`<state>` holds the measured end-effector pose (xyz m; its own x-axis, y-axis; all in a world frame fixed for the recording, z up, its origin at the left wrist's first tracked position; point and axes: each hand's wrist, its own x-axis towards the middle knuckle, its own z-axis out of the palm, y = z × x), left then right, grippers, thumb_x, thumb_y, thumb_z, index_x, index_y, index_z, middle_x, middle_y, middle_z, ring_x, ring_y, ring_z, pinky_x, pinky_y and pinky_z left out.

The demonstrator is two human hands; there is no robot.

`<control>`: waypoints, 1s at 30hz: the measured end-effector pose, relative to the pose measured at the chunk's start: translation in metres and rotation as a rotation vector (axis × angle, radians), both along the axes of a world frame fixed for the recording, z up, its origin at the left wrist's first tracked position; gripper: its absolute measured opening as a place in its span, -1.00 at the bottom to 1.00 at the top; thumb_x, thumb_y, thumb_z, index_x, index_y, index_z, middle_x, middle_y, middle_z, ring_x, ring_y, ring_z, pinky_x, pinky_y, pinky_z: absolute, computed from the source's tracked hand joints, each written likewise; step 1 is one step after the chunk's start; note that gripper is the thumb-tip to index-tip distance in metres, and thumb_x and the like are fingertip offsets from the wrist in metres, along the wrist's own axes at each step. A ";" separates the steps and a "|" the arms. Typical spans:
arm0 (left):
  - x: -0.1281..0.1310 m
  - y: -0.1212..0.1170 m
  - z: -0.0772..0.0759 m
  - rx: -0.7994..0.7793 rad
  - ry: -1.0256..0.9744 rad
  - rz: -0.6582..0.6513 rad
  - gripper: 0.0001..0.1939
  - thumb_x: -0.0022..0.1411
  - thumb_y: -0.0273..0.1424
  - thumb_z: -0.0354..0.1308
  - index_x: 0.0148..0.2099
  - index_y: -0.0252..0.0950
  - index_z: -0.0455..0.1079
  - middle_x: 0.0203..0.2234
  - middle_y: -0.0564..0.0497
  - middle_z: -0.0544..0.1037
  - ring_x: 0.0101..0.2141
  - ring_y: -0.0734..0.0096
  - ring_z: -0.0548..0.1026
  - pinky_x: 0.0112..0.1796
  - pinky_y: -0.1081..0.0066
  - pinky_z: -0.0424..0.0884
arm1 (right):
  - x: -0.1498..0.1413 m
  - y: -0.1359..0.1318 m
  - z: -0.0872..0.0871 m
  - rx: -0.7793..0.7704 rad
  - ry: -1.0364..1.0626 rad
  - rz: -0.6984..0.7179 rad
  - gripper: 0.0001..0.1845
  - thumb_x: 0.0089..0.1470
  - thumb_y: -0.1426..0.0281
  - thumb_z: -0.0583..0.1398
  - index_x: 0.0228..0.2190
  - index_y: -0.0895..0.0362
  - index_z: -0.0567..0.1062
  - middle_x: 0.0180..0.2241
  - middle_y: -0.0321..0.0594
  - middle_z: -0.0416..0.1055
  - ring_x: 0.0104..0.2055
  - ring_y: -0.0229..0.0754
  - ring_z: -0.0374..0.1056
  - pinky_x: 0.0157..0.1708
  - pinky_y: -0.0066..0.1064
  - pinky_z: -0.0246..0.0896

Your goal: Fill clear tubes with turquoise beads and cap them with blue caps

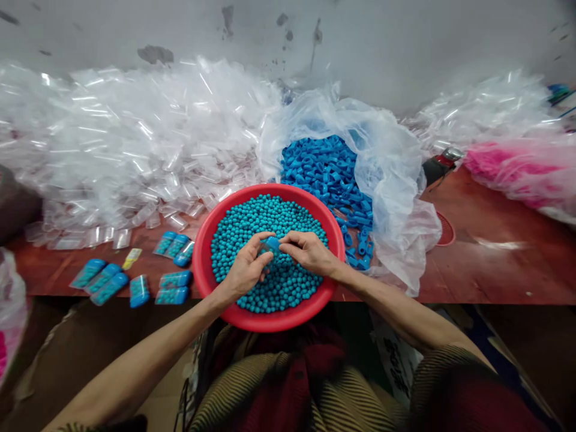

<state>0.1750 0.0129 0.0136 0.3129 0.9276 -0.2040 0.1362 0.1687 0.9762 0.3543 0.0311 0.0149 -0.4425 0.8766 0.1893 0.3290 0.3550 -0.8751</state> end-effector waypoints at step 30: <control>-0.002 -0.010 0.010 0.037 -0.020 0.028 -0.48 0.18 -0.27 0.06 0.16 -0.19 0.04 -0.50 0.17 0.33 -0.64 0.64 0.22 -0.64 0.57 0.15 | -0.017 -0.010 0.007 0.084 -0.046 -0.085 -0.78 0.11 0.34 0.15 -0.20 0.17 0.42 -0.28 -0.16 0.43 -0.24 -0.19 0.37 -0.19 -0.30 0.31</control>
<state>0.1728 0.0032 0.0240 0.2907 0.9427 -0.1637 0.1121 0.1363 0.9843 0.3375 0.0213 0.0214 -0.3767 0.8935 0.2446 0.4000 0.3950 -0.8270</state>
